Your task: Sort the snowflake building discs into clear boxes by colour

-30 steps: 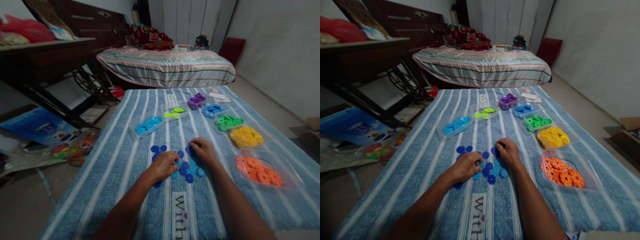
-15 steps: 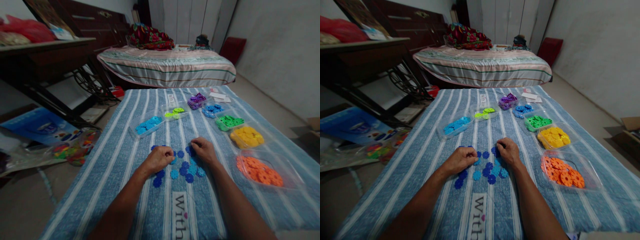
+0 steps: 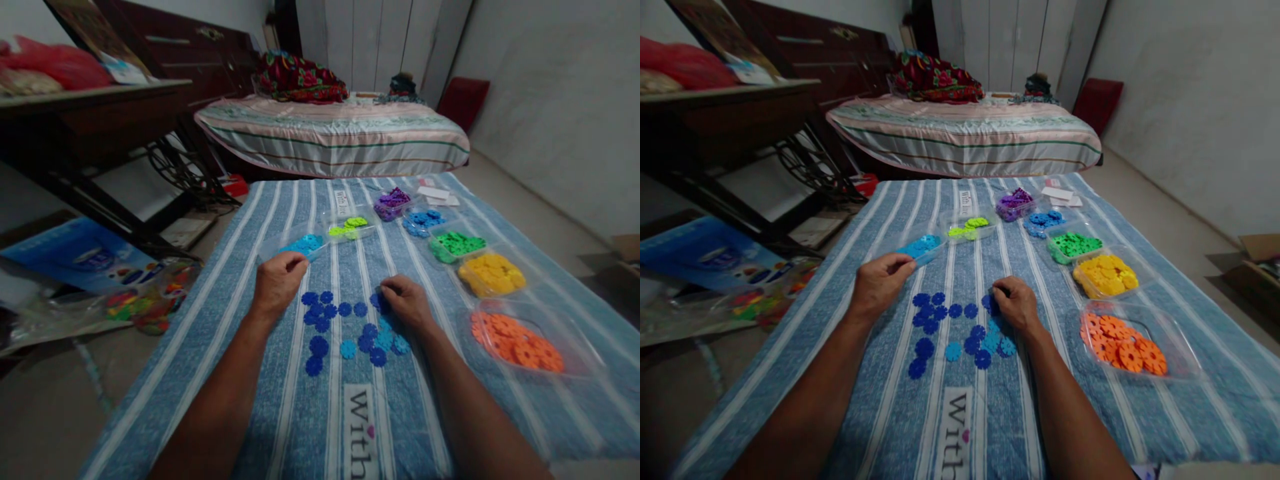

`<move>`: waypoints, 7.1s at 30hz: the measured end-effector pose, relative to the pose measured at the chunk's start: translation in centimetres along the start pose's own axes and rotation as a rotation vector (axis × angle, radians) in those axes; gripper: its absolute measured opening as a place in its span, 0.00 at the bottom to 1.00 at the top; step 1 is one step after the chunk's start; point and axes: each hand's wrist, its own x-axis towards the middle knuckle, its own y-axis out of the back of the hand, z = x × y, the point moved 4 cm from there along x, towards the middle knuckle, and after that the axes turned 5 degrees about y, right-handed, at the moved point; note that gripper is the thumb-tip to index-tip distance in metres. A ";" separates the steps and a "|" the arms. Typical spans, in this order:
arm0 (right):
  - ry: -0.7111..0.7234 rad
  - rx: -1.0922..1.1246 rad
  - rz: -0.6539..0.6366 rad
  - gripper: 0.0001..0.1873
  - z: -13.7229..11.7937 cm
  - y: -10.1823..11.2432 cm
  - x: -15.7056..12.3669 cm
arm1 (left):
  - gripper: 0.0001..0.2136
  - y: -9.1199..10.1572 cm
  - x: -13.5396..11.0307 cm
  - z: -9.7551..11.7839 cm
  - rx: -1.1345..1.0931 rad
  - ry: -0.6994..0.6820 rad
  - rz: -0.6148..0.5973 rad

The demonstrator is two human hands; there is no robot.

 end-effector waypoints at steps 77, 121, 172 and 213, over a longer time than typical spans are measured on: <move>-0.004 0.024 0.040 0.09 0.5 -0.1 0.0 | 0.08 -9.5 -7.2 5.4 0.326 -0.399 -0.660; 0.002 0.024 0.020 0.08 0.5 -0.2 0.1 | 0.06 -1.0 2.0 2.6 0.229 -0.166 0.118; -0.009 0.004 0.031 0.09 0.4 0.0 0.1 | 0.06 -9.7 -7.7 4.9 0.234 -0.442 -0.953; 0.010 -0.001 0.028 0.09 0.5 0.0 0.2 | 0.06 -9.9 -8.0 5.1 0.381 -0.365 -0.854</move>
